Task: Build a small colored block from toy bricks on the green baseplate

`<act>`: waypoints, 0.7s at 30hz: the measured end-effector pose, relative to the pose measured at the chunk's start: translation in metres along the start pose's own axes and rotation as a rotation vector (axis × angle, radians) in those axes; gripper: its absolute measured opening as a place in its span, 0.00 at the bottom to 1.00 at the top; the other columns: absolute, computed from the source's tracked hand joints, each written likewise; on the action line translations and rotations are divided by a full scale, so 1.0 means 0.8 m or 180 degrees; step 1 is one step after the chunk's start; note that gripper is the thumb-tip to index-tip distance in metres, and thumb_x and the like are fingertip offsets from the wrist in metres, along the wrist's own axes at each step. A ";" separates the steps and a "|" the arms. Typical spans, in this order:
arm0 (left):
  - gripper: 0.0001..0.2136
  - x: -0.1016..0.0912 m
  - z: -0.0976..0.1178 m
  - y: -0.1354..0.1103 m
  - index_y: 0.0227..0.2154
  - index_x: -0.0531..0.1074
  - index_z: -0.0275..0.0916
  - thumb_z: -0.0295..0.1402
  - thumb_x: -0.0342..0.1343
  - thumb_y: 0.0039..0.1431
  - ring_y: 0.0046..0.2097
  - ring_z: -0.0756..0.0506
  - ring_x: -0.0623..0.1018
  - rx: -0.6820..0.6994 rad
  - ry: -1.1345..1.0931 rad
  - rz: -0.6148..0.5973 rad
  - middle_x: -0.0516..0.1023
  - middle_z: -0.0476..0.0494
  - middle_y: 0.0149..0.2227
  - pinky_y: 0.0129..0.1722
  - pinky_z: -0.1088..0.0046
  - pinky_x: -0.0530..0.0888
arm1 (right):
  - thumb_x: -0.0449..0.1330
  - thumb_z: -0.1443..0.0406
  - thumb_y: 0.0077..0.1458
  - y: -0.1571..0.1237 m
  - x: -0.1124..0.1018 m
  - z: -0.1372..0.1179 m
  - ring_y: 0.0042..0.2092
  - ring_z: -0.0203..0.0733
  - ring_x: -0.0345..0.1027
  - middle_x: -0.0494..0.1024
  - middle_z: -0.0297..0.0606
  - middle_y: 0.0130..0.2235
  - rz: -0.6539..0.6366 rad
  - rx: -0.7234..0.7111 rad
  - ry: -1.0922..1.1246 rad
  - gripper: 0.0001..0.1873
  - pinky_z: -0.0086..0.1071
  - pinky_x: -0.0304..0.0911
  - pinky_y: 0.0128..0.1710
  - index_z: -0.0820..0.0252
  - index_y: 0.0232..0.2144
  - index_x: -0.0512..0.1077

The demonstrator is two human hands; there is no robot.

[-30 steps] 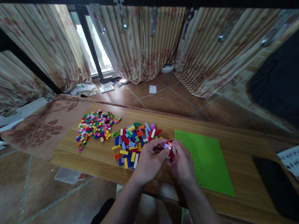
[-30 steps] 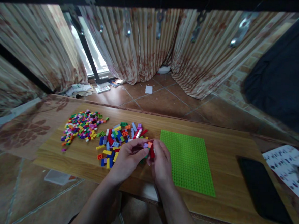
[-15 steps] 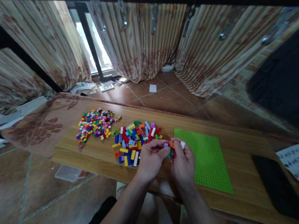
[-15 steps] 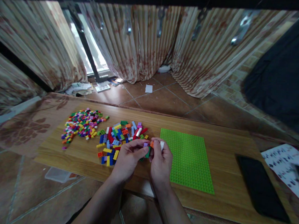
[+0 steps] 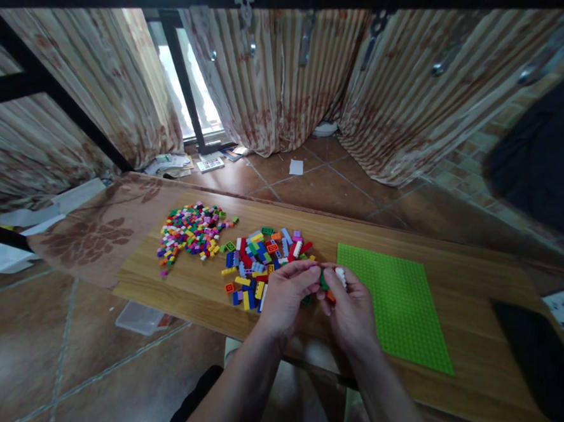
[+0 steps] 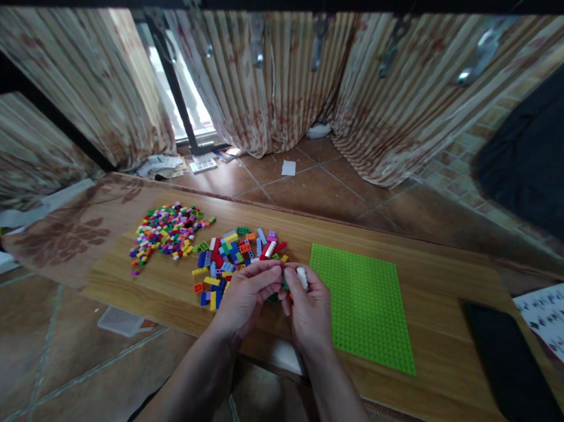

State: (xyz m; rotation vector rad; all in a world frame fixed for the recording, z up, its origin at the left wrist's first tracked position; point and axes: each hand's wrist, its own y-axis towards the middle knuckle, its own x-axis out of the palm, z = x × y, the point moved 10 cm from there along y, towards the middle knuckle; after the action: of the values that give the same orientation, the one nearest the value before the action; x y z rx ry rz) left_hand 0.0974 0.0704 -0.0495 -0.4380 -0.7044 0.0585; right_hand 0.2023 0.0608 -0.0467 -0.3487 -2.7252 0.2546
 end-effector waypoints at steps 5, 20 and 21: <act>0.12 -0.002 0.015 0.001 0.30 0.77 0.34 0.33 0.67 0.41 0.26 0.53 0.73 0.0296 0.0472 -0.0076 0.77 0.48 0.26 0.30 0.75 0.70 | 0.64 0.54 0.48 0.007 -0.006 0.002 0.21 0.30 0.59 0.70 0.29 0.25 -0.0002 -0.0033 -0.0064 0.16 0.22 0.50 0.15 0.58 0.34 0.72; 0.14 -0.089 0.150 0.000 0.39 0.78 0.39 0.26 0.53 0.51 0.33 0.49 0.74 0.1191 0.4691 0.1366 0.75 0.46 0.29 0.37 0.74 0.69 | 0.51 0.55 0.58 0.015 -0.010 -0.028 0.42 0.46 0.70 0.75 0.47 0.45 0.0246 -0.1246 -0.3161 0.20 0.40 0.63 0.44 0.61 0.45 0.72; 0.14 -0.092 0.151 0.000 0.39 0.78 0.39 0.26 0.53 0.51 0.33 0.48 0.74 0.1126 0.4795 0.1400 0.75 0.46 0.29 0.37 0.73 0.69 | 0.51 0.55 0.58 0.015 -0.011 -0.028 0.44 0.47 0.69 0.75 0.48 0.45 0.0265 -0.1303 -0.3188 0.20 0.41 0.63 0.46 0.62 0.45 0.71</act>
State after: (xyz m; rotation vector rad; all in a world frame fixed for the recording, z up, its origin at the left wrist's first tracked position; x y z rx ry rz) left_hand -0.0362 0.1007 -0.0130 -0.1852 0.8839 0.2293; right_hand 0.2212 0.0732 -0.0320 -0.5584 -3.7625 -0.1799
